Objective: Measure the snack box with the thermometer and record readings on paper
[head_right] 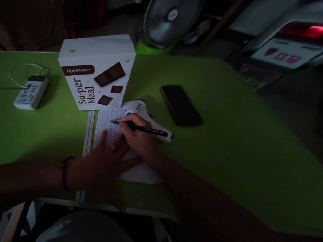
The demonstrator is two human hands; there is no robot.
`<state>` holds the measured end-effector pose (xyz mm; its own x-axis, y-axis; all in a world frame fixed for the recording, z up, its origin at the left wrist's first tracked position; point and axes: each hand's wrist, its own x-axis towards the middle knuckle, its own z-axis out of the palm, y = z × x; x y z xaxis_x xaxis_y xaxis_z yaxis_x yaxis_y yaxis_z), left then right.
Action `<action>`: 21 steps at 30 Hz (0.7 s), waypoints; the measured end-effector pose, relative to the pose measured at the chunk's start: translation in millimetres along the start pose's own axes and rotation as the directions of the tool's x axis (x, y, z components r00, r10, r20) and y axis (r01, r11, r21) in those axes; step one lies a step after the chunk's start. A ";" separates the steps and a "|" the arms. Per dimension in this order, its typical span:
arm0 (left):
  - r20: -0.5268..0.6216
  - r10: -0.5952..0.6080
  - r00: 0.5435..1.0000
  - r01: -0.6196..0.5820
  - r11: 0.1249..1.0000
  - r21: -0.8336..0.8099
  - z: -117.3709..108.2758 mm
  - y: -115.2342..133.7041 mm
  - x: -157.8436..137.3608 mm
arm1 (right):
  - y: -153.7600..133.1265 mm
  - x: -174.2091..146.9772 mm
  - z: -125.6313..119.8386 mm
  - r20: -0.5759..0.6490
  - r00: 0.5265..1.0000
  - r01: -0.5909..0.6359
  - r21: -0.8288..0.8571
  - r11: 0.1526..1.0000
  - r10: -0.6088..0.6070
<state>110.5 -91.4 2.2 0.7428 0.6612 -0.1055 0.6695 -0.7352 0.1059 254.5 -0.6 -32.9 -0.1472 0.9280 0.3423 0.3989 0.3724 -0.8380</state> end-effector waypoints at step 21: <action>-0.082 0.022 0.996 -0.020 0.999 0.027 8.3 -1.9 0.8 | -0.3 1.1 -1.7 0.009 1.000 0.026 -0.061 0.998 -0.026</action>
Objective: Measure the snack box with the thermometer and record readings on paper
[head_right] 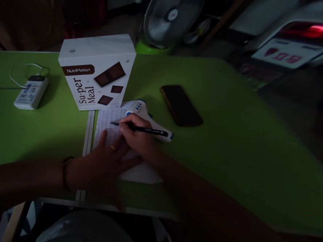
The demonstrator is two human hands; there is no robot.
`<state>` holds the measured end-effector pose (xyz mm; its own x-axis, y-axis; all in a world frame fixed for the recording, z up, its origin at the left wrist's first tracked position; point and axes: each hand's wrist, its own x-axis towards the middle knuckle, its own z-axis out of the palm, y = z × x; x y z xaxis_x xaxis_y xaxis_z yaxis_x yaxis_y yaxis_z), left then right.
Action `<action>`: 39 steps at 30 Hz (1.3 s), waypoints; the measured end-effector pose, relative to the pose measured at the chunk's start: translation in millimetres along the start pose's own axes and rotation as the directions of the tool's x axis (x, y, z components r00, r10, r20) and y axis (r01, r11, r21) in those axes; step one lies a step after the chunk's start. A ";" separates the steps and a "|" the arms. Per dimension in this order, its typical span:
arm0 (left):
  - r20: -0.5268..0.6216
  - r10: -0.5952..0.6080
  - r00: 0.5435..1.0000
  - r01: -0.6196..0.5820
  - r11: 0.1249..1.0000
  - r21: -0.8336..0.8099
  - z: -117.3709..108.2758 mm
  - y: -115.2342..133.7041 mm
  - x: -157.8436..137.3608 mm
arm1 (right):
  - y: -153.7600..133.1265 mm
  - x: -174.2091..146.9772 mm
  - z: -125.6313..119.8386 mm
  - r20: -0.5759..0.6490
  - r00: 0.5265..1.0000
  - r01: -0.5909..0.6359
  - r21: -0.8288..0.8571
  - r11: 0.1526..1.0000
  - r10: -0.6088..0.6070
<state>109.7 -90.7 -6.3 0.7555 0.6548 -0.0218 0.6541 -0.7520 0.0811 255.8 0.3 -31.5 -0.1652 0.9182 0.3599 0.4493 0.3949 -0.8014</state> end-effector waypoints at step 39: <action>0.063 -0.002 0.998 0.002 1.000 0.000 -8.6 -0.2 1.4 | -5.1 -2.1 -0.9 0.018 0.999 -0.030 0.001 1.000 0.030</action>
<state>110.3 -89.0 2.2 0.7548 0.6505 -0.0847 0.6559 -0.7505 0.0808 254.6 -3.6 -27.8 -0.1671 0.9301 0.3271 0.4529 0.3671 -0.8125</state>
